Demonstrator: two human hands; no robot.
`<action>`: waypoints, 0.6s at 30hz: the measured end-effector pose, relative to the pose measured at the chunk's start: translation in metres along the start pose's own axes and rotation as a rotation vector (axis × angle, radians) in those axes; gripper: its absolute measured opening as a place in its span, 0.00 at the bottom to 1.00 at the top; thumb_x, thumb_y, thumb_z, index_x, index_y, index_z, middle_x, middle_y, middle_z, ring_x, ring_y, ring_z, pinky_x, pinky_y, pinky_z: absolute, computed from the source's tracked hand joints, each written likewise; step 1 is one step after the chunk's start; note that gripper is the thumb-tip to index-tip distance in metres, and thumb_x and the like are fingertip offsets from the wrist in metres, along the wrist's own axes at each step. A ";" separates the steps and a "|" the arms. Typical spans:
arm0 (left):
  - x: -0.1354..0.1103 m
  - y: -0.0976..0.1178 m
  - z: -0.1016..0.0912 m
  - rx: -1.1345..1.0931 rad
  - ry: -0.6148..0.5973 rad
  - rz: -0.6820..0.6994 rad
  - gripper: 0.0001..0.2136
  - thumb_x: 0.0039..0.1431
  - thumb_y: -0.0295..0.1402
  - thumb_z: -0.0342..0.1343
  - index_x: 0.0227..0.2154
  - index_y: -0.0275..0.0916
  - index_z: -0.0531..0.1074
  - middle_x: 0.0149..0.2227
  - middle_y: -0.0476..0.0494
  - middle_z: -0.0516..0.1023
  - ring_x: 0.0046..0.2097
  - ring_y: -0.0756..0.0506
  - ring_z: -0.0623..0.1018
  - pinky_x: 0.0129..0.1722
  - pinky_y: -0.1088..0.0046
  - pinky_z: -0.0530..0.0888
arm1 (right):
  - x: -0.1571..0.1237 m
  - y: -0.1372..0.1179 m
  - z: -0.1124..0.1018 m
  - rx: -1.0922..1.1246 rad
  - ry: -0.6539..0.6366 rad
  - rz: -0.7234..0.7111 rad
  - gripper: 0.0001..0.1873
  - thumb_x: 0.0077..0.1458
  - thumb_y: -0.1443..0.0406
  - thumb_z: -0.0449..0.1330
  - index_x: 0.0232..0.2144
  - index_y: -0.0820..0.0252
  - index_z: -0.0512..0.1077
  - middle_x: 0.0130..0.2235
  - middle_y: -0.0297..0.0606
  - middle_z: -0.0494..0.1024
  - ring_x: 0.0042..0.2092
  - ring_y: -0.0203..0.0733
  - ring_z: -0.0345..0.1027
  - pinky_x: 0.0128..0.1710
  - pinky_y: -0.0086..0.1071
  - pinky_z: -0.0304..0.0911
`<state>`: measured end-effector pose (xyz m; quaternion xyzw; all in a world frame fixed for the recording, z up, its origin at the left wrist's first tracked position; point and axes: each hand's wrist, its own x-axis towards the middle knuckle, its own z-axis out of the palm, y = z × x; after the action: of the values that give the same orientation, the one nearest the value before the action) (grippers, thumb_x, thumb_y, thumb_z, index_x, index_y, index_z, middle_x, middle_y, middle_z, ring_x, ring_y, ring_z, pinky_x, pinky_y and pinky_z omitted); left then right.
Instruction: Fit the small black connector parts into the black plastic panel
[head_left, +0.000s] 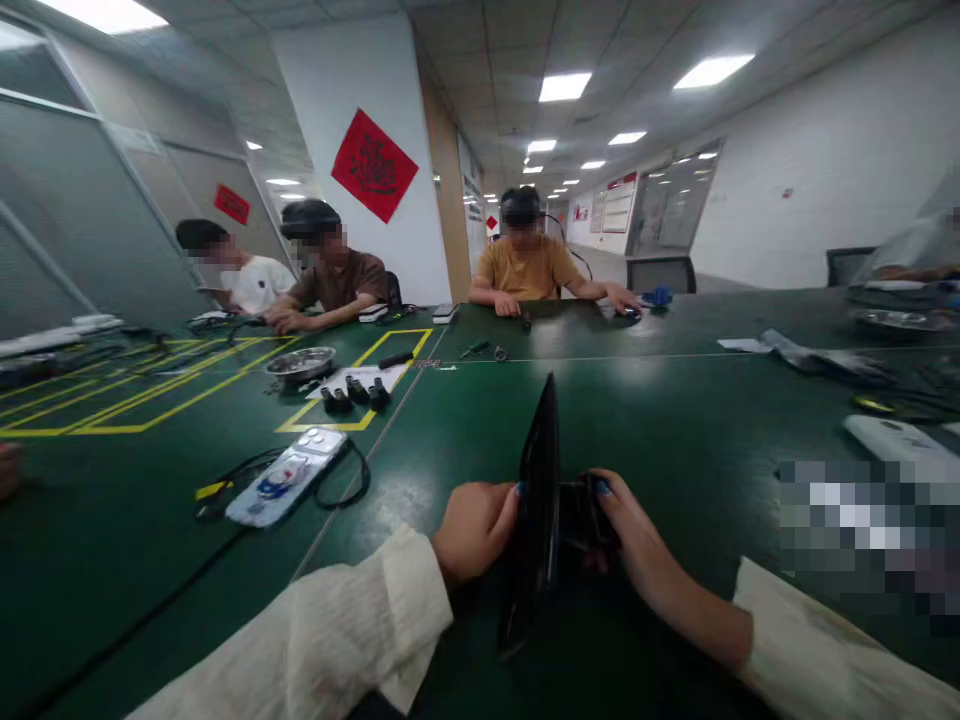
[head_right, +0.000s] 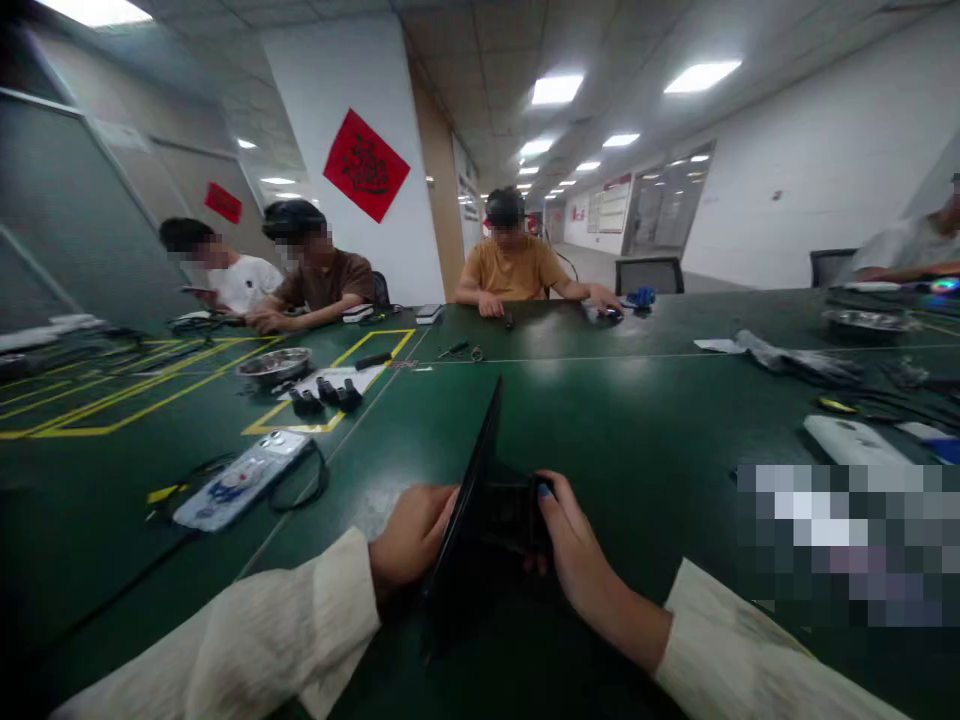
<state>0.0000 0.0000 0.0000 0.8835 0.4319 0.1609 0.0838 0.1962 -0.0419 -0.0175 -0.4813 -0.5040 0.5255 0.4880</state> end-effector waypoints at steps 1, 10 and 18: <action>0.000 0.000 0.000 -0.001 -0.004 -0.013 0.23 0.62 0.37 0.28 0.22 0.36 0.65 0.21 0.47 0.69 0.24 0.50 0.68 0.24 0.77 0.58 | 0.000 0.000 0.000 0.008 -0.003 -0.001 0.22 0.55 0.50 0.42 0.45 0.59 0.55 0.18 0.28 0.67 0.18 0.34 0.62 0.15 0.24 0.56; 0.000 0.001 -0.006 0.066 -0.025 0.039 0.21 0.62 0.36 0.29 0.25 0.37 0.66 0.22 0.46 0.70 0.25 0.50 0.70 0.25 0.77 0.60 | 0.002 0.003 0.001 0.066 -0.007 0.015 0.23 0.54 0.49 0.44 0.45 0.58 0.54 0.21 0.30 0.69 0.19 0.35 0.64 0.14 0.25 0.55; 0.000 0.003 -0.008 0.077 -0.002 -0.038 0.22 0.63 0.35 0.28 0.24 0.37 0.66 0.22 0.46 0.70 0.25 0.49 0.71 0.26 0.76 0.61 | 0.003 0.002 0.001 0.068 -0.003 0.021 0.23 0.54 0.50 0.44 0.45 0.59 0.54 0.20 0.29 0.68 0.18 0.35 0.64 0.13 0.25 0.55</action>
<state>-0.0003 -0.0016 0.0084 0.8779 0.4542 0.1418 0.0533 0.1947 -0.0393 -0.0197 -0.4690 -0.4815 0.5483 0.4977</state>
